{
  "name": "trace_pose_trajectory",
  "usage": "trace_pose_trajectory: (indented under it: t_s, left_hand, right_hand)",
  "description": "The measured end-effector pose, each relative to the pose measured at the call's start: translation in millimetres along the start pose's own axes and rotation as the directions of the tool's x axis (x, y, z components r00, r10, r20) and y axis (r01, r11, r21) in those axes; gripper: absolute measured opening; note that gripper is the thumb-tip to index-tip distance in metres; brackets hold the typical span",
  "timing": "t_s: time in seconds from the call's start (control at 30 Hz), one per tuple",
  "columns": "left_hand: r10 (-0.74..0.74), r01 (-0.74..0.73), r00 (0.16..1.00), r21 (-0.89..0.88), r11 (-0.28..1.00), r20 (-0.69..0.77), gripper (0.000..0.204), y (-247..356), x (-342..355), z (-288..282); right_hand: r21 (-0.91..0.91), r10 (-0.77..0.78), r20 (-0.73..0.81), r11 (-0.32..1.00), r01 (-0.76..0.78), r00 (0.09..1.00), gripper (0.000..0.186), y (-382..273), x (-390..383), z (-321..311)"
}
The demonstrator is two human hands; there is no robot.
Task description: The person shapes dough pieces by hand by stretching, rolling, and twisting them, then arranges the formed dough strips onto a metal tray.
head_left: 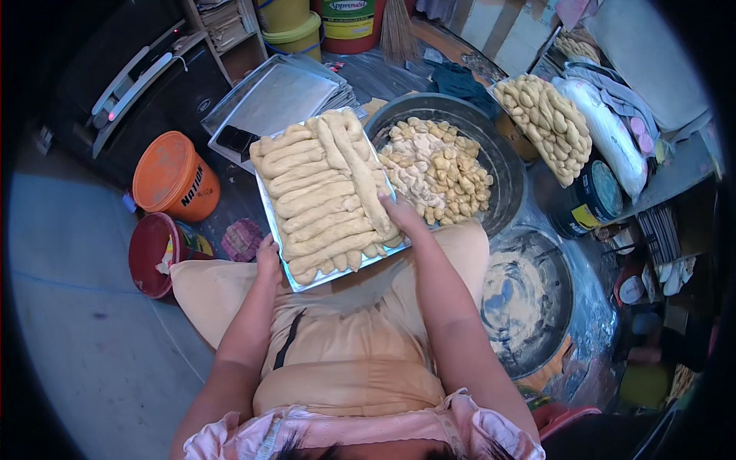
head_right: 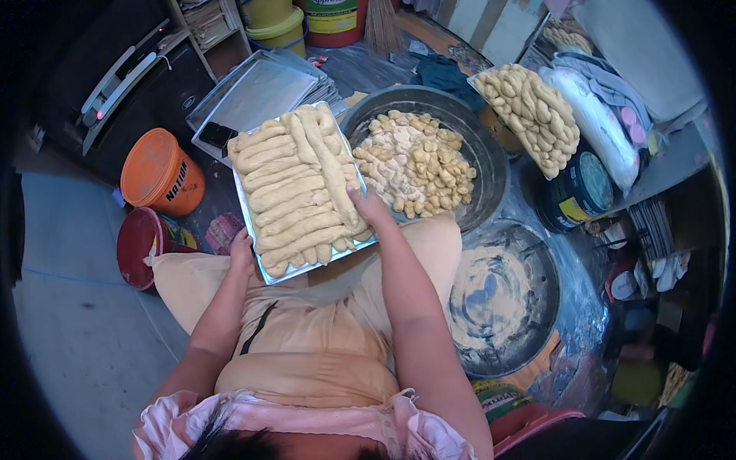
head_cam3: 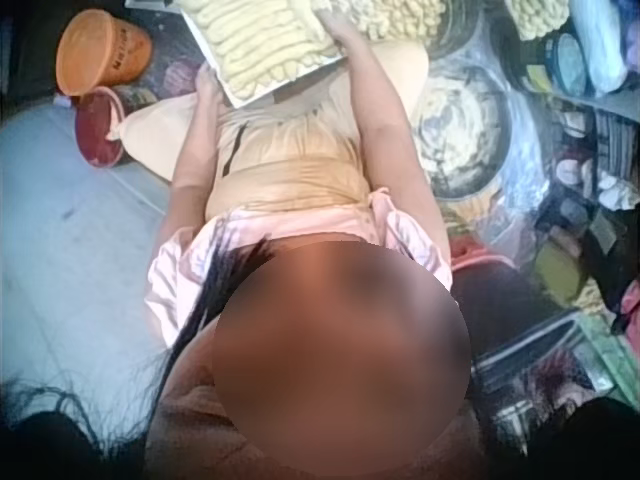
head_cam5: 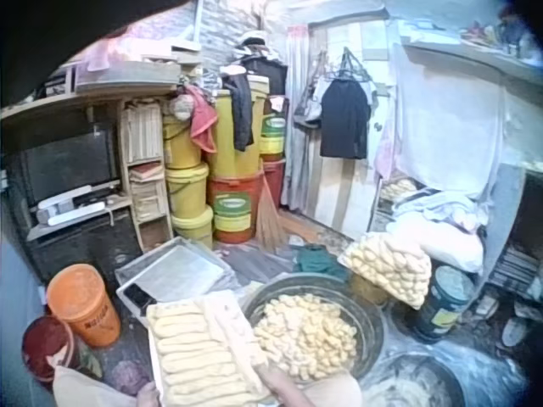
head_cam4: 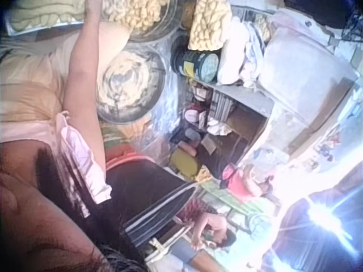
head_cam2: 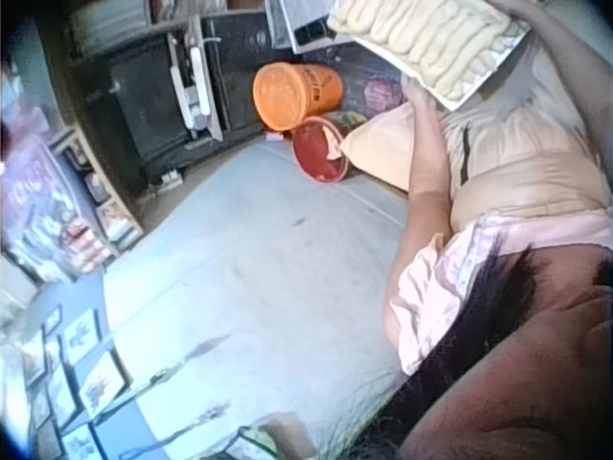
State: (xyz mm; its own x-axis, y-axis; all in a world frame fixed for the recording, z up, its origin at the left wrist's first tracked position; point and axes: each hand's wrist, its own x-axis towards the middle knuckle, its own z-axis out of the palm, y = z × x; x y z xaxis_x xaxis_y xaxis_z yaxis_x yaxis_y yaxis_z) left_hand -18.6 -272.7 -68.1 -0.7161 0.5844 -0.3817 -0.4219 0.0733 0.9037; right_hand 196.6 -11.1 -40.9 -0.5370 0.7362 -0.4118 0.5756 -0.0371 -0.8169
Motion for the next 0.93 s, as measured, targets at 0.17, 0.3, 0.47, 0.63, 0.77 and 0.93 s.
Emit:
trace_pose_trajectory:
  t_s: [0.17,0.3,0.47,0.63,0.77,0.93]
  left_hand:
    - [0.513,-0.357,0.851,0.588,0.726,-0.116,0.049,28.7,-6.2,30.1]
    - [0.582,-0.427,0.797,0.831,0.356,0.16,0.051,51.7,-11.1,71.3]
    - [0.503,-0.589,0.682,0.806,-0.052,0.531,0.058,53.8,-17.4,125.2]
    - [0.311,-0.536,0.748,0.81,-0.24,0.587,0.061,27.9,-1.6,132.4]
    - [0.321,-0.548,0.737,0.804,-0.23,0.595,0.063,28.3,-2.0,138.4]
    - [0.224,-0.45,0.864,0.891,-0.062,0.451,0.066,26.5,3.1,141.5]
  right_hand:
    - [-0.062,-0.034,-0.089,0.998,0.029,0.995,0.091,11.5,6.0,0.9]
    - [-0.085,0.018,-0.042,0.996,-0.022,0.999,0.091,13.7,11.0,-1.0]
    - [-0.086,-0.021,-0.064,0.996,0.015,0.998,0.092,1.9,-5.1,-4.8]
    - [-0.055,-0.032,-0.049,0.998,0.029,0.998,0.083,-12.5,-19.8,-10.0]
    - [-0.104,-0.101,-0.061,0.99,0.094,0.993,0.083,5.4,-5.0,-10.5]
    - [-0.139,-0.324,-0.257,0.945,0.297,0.911,0.084,-13.6,-12.1,-46.8]
